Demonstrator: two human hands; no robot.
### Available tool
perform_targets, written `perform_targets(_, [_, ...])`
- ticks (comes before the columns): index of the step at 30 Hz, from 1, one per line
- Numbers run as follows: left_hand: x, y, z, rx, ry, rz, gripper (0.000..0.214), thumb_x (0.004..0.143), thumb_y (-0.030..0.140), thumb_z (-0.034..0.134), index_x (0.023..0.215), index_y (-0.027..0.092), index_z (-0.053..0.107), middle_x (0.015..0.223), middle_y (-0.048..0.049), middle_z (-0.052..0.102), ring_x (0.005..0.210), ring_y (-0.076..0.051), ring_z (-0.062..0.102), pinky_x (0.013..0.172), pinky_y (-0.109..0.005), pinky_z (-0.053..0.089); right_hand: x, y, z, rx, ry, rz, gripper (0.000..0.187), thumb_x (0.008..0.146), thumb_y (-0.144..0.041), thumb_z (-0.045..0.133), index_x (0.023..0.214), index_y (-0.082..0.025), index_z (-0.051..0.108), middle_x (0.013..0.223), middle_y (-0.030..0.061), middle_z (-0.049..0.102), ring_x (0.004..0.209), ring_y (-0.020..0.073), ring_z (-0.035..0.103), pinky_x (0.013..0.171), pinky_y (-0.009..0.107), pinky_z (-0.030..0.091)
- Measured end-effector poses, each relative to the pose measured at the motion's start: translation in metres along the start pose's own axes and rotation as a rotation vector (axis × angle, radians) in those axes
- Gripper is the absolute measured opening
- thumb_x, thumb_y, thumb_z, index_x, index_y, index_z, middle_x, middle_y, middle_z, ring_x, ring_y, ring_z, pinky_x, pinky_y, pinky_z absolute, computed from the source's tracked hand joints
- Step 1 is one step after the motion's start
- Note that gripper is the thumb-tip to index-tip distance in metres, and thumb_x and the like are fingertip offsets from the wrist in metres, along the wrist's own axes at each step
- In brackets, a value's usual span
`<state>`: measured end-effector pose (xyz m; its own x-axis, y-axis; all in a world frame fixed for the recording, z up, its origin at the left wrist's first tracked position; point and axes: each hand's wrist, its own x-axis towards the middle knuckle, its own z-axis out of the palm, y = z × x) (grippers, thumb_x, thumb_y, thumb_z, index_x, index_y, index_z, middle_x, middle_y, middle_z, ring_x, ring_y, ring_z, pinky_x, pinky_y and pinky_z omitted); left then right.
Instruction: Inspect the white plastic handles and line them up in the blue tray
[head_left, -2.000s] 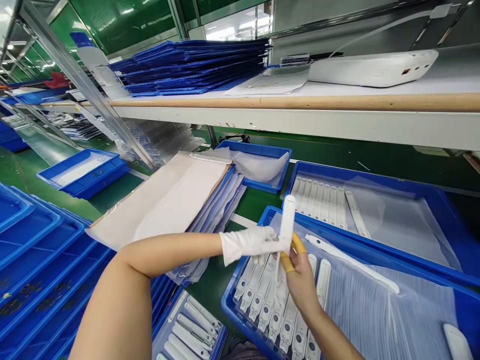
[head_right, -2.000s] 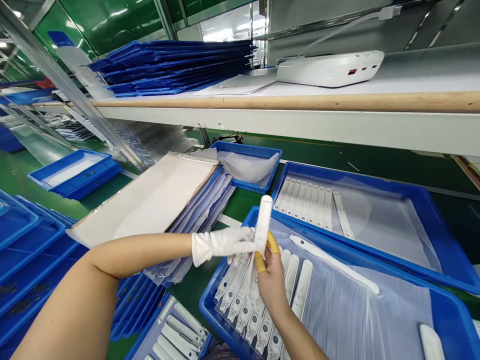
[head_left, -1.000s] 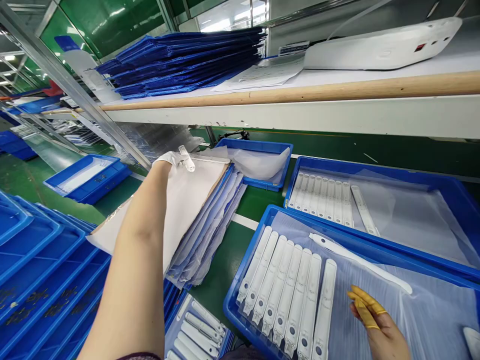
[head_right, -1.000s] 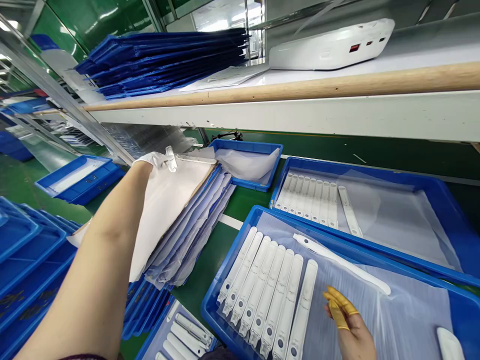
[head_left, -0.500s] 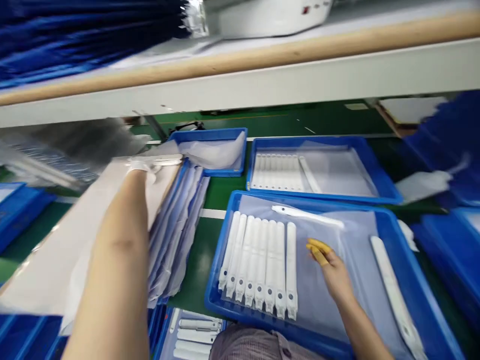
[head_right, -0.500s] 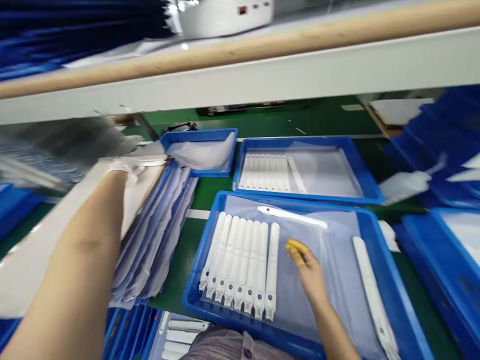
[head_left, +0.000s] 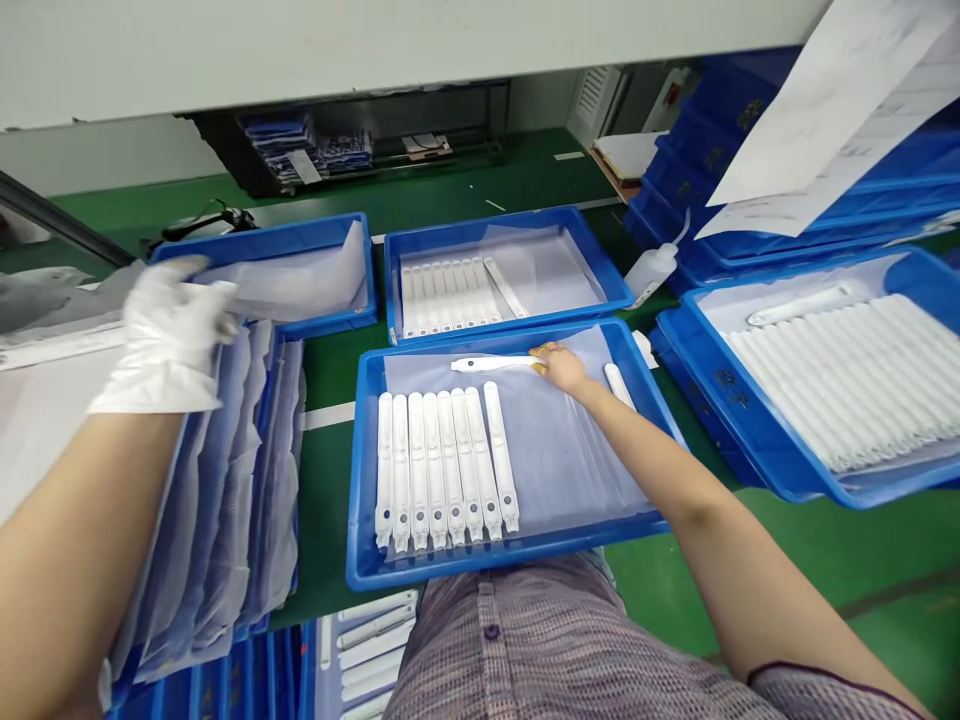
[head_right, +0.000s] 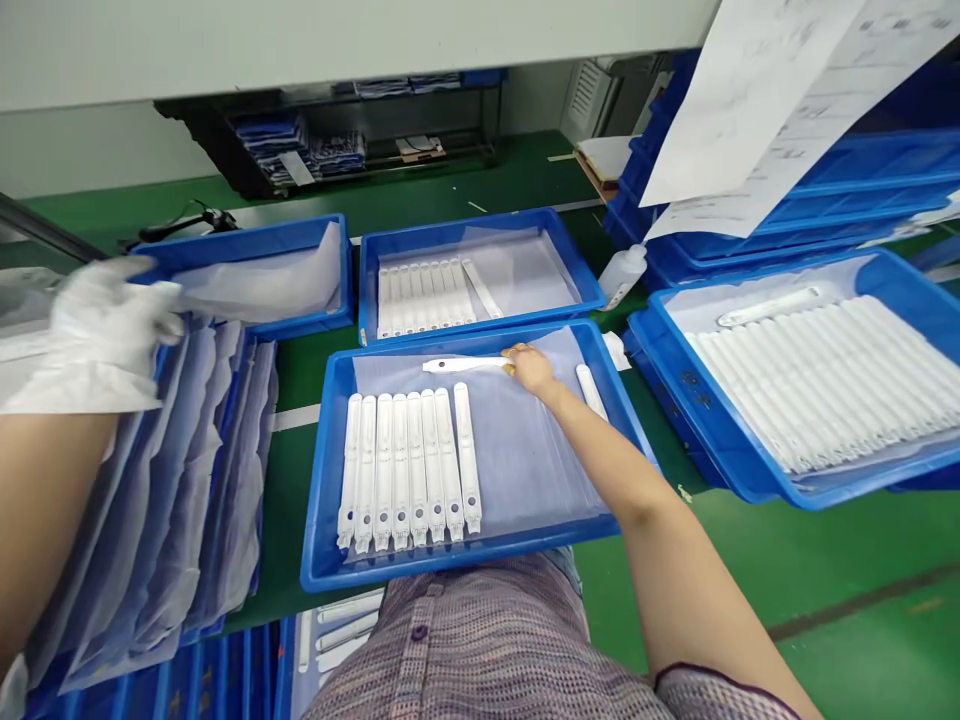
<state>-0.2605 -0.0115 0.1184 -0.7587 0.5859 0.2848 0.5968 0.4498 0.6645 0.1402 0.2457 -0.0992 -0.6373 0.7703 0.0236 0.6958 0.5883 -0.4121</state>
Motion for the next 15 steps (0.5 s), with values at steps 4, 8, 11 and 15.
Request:
perform_targets(4, [-0.067,0.024,0.061,-0.240,-0.446,0.153,0.044,0.091,0.029,0.062,0.135,0.019,0.060,0.080,0.0028,0.066,0.062,-0.010,0.057,0.061,-0.024,0.050,-0.005,-0.002,0.000,-0.111,-0.077,-0.090,0.033,0.091,-0.015,0.063,0.122,-0.005,0.068,0.127,0.0199,0.065,0.116,0.0292,0.061,0.104,0.041,0.047])
perform_targets(8, [-0.126,0.048,0.134,-0.038,-0.497,0.574,0.046,0.091,0.034,0.066,0.135,0.018,0.063,0.122,-0.0120,0.071,0.115,-0.030,0.065,0.105,-0.045,0.048,-0.034,-0.018,-0.015,-0.161,-0.054,-0.189,0.035,0.101,-0.018,0.048,0.131,-0.007,0.062,0.136,0.0196,0.060,0.121,0.0295,0.058,0.111,0.045,0.040])
perform_targets(11, [-0.157,0.060,0.185,-0.025,-0.567,0.691,0.067,0.085,0.037,0.075,0.146,0.018,0.056,0.137,-0.0184,0.063,0.134,-0.038,0.054,0.113,-0.049,0.039,-0.063,-0.035,-0.033,-0.179,0.020,-0.356,0.037,0.105,-0.026,0.042,0.137,-0.018,0.060,0.139,0.0116,0.061,0.126,0.0265,0.056,0.121,0.048,0.029])
perform_targets(15, [-0.173,0.062,0.219,-0.213,-0.819,0.334,0.040,0.089,0.038,0.069,0.125,0.020,0.071,0.097,-0.0113,0.073,0.096,-0.030,0.068,0.086,-0.040,0.052,-0.102,-0.024,-0.055,-0.175,0.198,-0.256,0.042,0.101,-0.039,0.054,0.140,-0.022,0.057,0.141,0.0117,0.059,0.132,0.0303,0.053,0.120,0.052,0.033])
